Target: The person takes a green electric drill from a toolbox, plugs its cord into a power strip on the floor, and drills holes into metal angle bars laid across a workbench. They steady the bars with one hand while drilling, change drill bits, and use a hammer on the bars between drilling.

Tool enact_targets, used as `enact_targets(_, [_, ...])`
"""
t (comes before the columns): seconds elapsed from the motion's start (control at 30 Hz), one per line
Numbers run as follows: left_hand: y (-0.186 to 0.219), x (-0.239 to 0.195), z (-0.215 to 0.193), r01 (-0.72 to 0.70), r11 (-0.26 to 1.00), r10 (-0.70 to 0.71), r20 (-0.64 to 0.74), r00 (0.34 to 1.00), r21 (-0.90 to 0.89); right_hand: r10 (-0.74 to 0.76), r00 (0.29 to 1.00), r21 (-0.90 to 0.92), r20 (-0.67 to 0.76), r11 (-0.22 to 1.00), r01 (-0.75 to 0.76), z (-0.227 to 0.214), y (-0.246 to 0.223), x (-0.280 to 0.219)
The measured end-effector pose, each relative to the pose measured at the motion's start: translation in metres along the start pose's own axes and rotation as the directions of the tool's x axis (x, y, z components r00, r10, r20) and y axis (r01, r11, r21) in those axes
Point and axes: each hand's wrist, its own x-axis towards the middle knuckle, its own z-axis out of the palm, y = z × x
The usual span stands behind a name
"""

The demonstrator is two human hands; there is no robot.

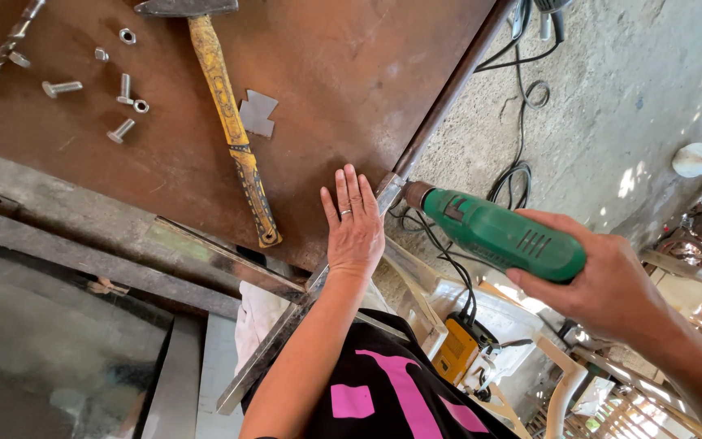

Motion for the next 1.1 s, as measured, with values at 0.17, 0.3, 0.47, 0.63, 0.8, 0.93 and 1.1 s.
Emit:
enact_targets(0.17, [-0.001,0.0,-0.004,-0.006,0.999,0.007,-0.014,1.0,0.046,0.005,1.0,-0.071,0.029,0.997,-0.003,0.003,-0.008,0.0])
enact_targets(0.3, [0.0,0.001,-0.005,0.011,0.998,-0.012,-0.017,1.0,-0.061,-0.06,0.998,-0.119,0.006,0.991,0.06,0.0,-0.015,0.0])
enact_targets(0.47, [-0.001,0.0,-0.003,0.007,0.999,-0.006,-0.02,1.0,0.033,-0.046,0.999,-0.109,-0.009,0.993,0.044,-0.001,-0.014,0.0])
enact_targets(0.63, [-0.001,0.002,-0.006,0.008,0.999,-0.01,-0.034,0.999,-0.039,0.047,0.997,-0.175,0.056,0.984,-0.036,-0.004,-0.012,0.002])
enact_targets(0.8, [-0.001,0.001,-0.006,0.009,1.0,-0.008,-0.038,0.999,0.016,0.038,0.996,-0.194,0.083,0.981,-0.022,-0.005,-0.011,0.003])
enact_targets(0.93, [-0.001,0.0,-0.005,0.004,1.0,-0.004,-0.044,0.999,0.005,0.108,0.988,-0.221,0.11,0.972,-0.081,-0.003,-0.008,0.004])
enact_targets(1.1, [0.0,0.0,-0.002,0.009,1.0,-0.009,-0.061,0.998,0.005,0.055,0.993,-0.216,0.102,0.976,-0.032,-0.005,-0.006,0.003])
